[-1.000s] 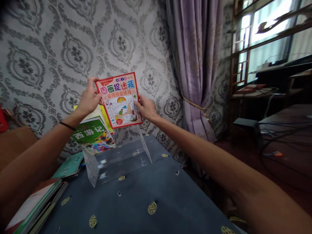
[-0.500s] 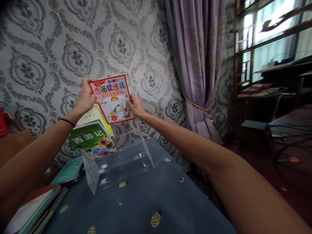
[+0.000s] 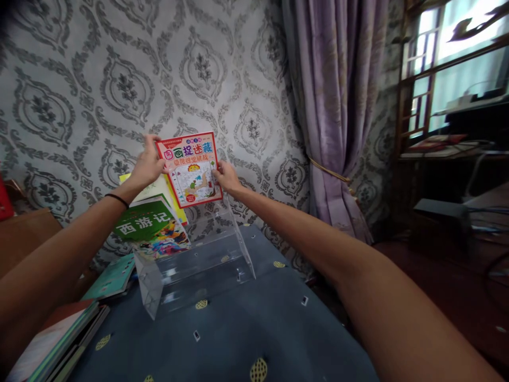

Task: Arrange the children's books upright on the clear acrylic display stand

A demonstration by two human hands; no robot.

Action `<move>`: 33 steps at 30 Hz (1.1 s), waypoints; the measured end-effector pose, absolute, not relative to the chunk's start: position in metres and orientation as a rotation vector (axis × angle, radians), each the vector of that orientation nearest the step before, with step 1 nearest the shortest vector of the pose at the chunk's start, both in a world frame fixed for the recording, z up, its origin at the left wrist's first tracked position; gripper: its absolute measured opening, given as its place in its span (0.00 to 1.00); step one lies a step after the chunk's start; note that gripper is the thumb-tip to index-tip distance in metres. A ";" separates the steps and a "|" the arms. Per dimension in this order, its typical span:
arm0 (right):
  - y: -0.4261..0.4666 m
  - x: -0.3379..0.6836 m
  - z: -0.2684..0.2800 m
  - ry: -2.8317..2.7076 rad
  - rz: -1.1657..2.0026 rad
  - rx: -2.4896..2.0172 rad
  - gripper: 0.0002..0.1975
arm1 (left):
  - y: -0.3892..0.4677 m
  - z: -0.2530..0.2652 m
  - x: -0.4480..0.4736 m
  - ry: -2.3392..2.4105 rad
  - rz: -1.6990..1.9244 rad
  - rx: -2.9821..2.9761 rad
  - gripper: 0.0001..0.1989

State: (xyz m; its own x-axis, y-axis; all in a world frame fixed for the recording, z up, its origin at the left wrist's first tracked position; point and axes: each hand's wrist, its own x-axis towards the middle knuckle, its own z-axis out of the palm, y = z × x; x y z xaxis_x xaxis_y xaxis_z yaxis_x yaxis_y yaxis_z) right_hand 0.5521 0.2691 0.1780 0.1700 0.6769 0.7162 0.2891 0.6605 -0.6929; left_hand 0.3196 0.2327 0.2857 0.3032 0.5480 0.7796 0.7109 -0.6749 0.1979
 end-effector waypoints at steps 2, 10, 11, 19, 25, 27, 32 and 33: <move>0.274 0.555 0.175 -1.416 0.352 -0.868 0.08 | 0.231 0.284 0.322 -1.190 -1.288 -2.393 0.30; 0.288 0.562 0.163 -1.408 0.403 -0.852 0.08 | 0.236 0.279 0.332 -1.222 -1.281 -2.418 0.31; 0.290 0.563 0.162 -1.408 0.407 -0.852 0.09 | 0.239 0.278 0.332 -1.210 -1.301 -2.426 0.31; 0.301 0.566 0.160 -1.424 0.421 -0.874 0.09 | 0.250 0.275 0.330 -1.227 -1.295 -2.472 0.26; 0.309 0.568 0.158 -1.463 0.423 -0.909 0.08 | 0.270 0.266 0.324 -1.241 -1.435 -2.479 0.24; 0.311 0.568 0.156 -1.474 0.415 -0.928 0.08 | 0.277 0.264 0.324 -1.247 -1.462 -2.478 0.25; 0.313 0.571 0.149 -1.510 0.372 -0.965 0.07 | 0.281 0.260 0.327 -1.321 -1.407 -2.465 0.24; 0.313 0.572 0.148 -1.519 0.359 -0.969 0.07 | 0.279 0.259 0.328 -1.339 -1.386 -2.453 0.24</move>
